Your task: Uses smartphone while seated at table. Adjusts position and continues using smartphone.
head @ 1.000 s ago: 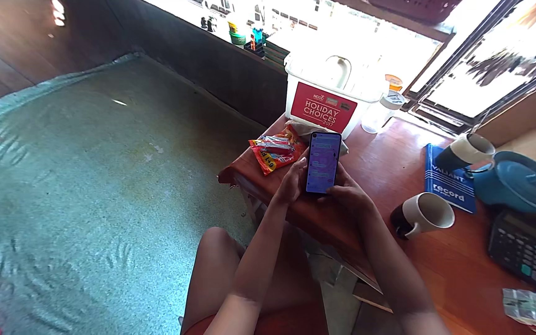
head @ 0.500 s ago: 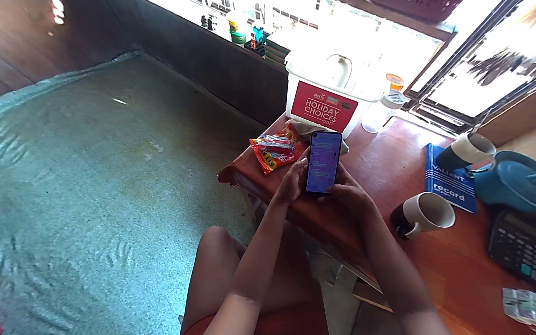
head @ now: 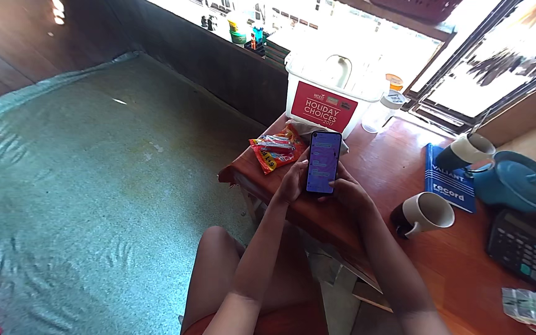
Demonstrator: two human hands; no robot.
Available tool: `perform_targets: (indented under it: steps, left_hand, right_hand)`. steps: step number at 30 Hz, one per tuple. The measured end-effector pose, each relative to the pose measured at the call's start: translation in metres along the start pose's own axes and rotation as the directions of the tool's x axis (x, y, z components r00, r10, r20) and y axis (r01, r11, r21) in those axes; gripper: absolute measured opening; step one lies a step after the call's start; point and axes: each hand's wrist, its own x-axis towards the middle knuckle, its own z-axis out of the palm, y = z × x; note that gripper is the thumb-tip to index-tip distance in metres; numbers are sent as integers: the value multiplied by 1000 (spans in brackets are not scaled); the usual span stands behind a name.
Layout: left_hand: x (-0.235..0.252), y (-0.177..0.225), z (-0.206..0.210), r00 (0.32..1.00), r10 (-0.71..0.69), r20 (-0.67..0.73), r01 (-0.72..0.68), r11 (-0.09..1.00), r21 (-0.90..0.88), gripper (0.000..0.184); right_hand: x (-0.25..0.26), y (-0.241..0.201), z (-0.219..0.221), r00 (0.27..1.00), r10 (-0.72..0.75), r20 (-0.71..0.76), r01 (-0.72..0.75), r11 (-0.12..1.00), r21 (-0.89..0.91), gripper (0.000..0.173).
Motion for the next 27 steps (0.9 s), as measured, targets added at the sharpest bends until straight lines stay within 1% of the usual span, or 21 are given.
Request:
perform_targets:
  steps: [3, 8, 11, 13, 16, 18, 22, 27]
  left_hand:
    - [0, 0, 0, 1000, -7, -14, 7, 1000, 2, 59]
    - [0, -1, -1, 999, -19, -32, 18, 1000, -19, 58]
    - [1, -1, 0, 1000, -11, -23, 11, 1000, -13, 58]
    - [1, 0, 1, 1000, -11, -24, 10, 1000, -18, 58]
    - [2, -1, -1, 1000, 5, -2, -5, 1000, 1, 60]
    - [1, 0, 1, 1000, 5, -16, -5, 1000, 16, 60]
    - [2, -1, -1, 1000, 6, 3, -6, 1000, 9, 59]
    - [1, -1, 0, 1000, 14, -4, -14, 1000, 23, 59]
  right_hand:
    - [1, 2, -3, 1000, 10, 8, -10, 1000, 26, 57]
    - [0, -3, 4, 997, 62, -54, -61, 998, 12, 52]
    - [-1, -3, 3, 996, 55, -66, -55, 998, -2, 48]
    - [-2, -3, 3, 996, 54, -67, -56, 998, -30, 53]
    - [-1, -3, 3, 997, 56, -52, -59, 997, -47, 67]
    - [0, -3, 3, 997, 53, -51, -56, 996, -66, 77]
    - [-1, -5, 5, 997, 54, -53, -58, 996, -67, 88]
    - [0, -5, 5, 998, 42, -48, -46, 996, -81, 91]
